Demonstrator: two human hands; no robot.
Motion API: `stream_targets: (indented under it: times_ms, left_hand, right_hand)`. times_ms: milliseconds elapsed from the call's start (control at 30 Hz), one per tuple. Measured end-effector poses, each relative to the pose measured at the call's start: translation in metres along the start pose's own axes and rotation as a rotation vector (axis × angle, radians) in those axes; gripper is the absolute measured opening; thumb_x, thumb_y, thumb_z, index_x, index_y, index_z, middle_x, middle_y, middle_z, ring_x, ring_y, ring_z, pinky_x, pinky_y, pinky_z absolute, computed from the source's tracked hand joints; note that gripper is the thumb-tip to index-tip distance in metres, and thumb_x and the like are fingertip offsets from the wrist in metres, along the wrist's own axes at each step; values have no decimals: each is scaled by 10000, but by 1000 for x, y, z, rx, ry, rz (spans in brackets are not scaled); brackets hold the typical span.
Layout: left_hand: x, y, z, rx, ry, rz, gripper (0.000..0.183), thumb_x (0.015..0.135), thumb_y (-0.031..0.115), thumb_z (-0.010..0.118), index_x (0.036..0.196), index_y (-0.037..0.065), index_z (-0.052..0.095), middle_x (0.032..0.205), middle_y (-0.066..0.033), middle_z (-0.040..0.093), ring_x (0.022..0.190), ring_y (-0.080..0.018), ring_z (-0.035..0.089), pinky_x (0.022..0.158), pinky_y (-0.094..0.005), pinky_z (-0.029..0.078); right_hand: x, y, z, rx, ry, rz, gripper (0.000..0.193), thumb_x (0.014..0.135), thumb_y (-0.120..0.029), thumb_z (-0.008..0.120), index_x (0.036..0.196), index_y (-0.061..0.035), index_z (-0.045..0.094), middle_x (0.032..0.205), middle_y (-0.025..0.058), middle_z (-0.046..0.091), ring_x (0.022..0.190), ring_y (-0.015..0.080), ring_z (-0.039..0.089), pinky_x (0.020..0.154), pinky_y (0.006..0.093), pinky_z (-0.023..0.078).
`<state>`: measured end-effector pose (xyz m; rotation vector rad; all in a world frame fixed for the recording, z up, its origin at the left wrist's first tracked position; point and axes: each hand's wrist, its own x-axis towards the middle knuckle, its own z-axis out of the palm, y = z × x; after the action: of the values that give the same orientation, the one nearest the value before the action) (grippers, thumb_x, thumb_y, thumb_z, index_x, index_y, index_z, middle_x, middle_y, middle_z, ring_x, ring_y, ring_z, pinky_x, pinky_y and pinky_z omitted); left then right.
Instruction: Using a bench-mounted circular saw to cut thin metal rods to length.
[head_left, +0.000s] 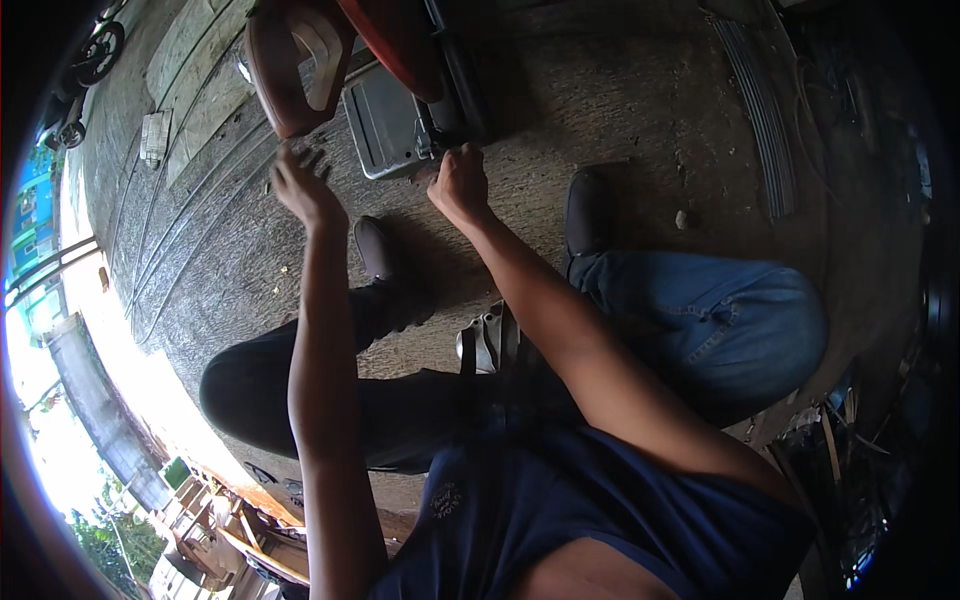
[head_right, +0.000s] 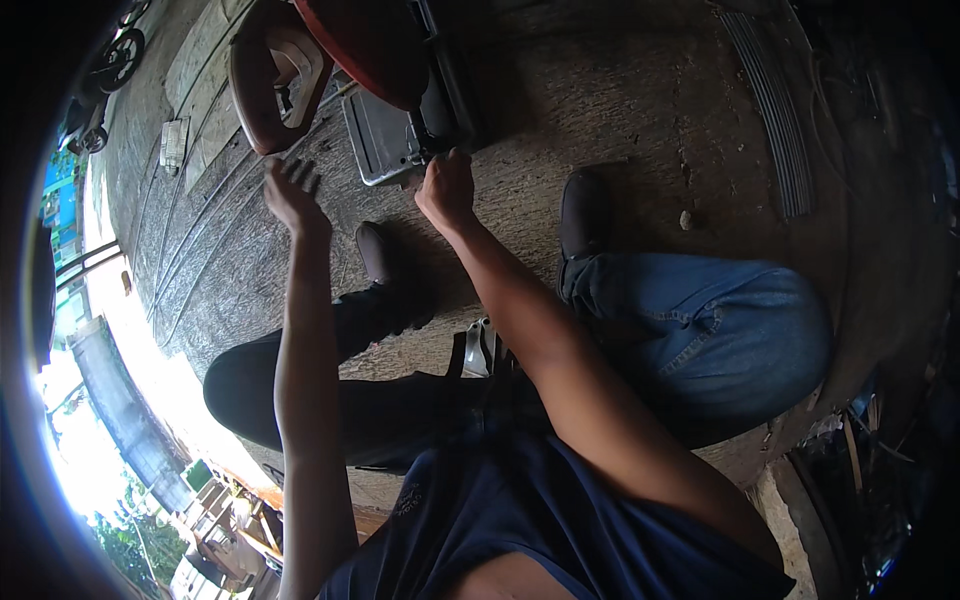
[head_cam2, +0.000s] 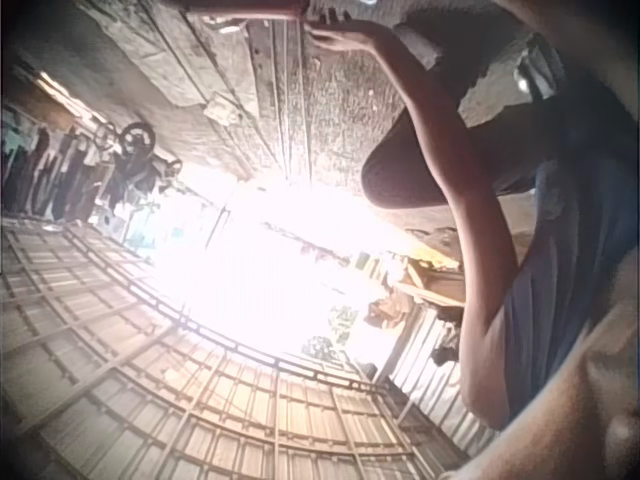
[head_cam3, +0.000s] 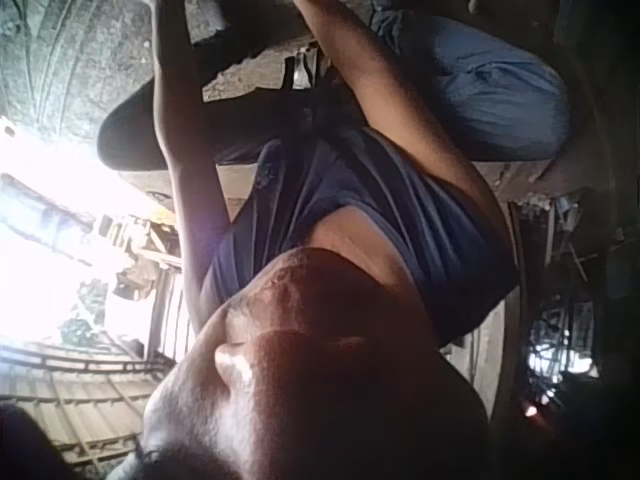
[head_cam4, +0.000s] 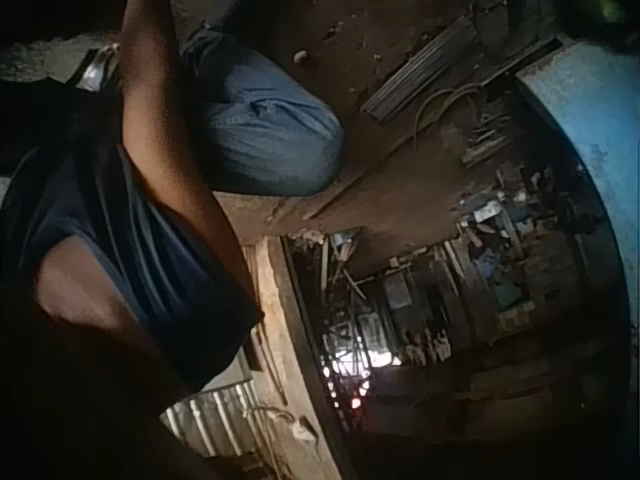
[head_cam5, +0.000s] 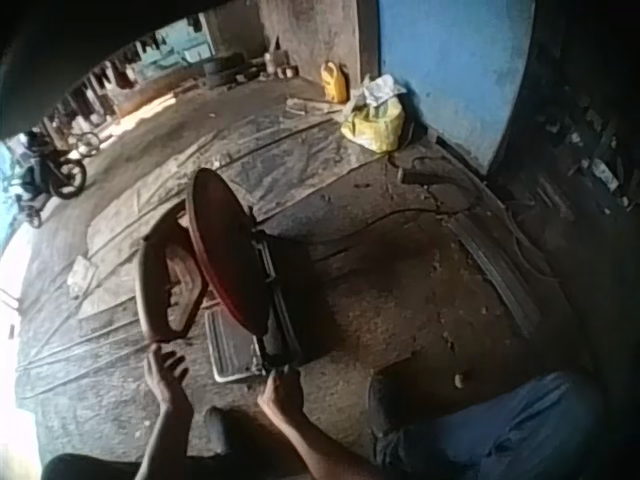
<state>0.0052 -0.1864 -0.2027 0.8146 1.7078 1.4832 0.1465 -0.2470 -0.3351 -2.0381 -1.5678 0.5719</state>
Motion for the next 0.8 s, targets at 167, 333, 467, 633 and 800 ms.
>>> stream_targets:
  times_ms: [167, 333, 467, 633, 800]
  left_hand:
    - [-23, -104, -16, 350, -473, -503, 635, 825, 556, 670, 1072, -27, 617, 953, -107, 622, 766, -191, 649, 624, -302, 496]
    - [-21, -129, -2, 593, -641, -392, 560, 837, 525, 680, 917, -29, 674, 743, -59, 629, 578, -132, 599, 512, -298, 482]
    - [-14, -139, 1, 529, -670, -409, 474, 863, 473, 678, 854, -1, 675, 663, -17, 574, 555, -97, 534, 510, -275, 450]
    - [8, -167, -9, 364, -804, -352, 372, 907, 402, 651, 824, 40, 673, 638, 18, 511, 572, -71, 483, 528, -252, 414]
    - [4, -154, 10, 650, -914, 314, 359, 884, 351, 635, 930, 1, 703, 818, -193, 695, 766, -312, 698, 690, -420, 509]
  right_hand:
    - [2, 10, -3, -235, -197, -221, 183, 766, -4, 583, 923, 90, 577, 959, 248, 562, 1010, 391, 545, 860, 417, 495]
    - [2, 9, -3, -270, -179, -264, 132, 772, -7, 587, 873, 64, 633, 912, 219, 593, 875, 319, 617, 714, 371, 533]
    - [6, 8, 2, -467, -162, -256, 80, 768, -57, 639, 787, -2, 693, 849, 170, 617, 811, 259, 639, 668, 349, 520]
    - [12, -8, 5, -404, -245, -256, 101, 800, -42, 606, 796, 46, 655, 858, 226, 614, 804, 303, 656, 656, 366, 562]
    - [9, 14, 26, -133, -122, -151, 72, 766, -22, 607, 779, 42, 638, 826, 229, 609, 736, 348, 649, 647, 425, 537]
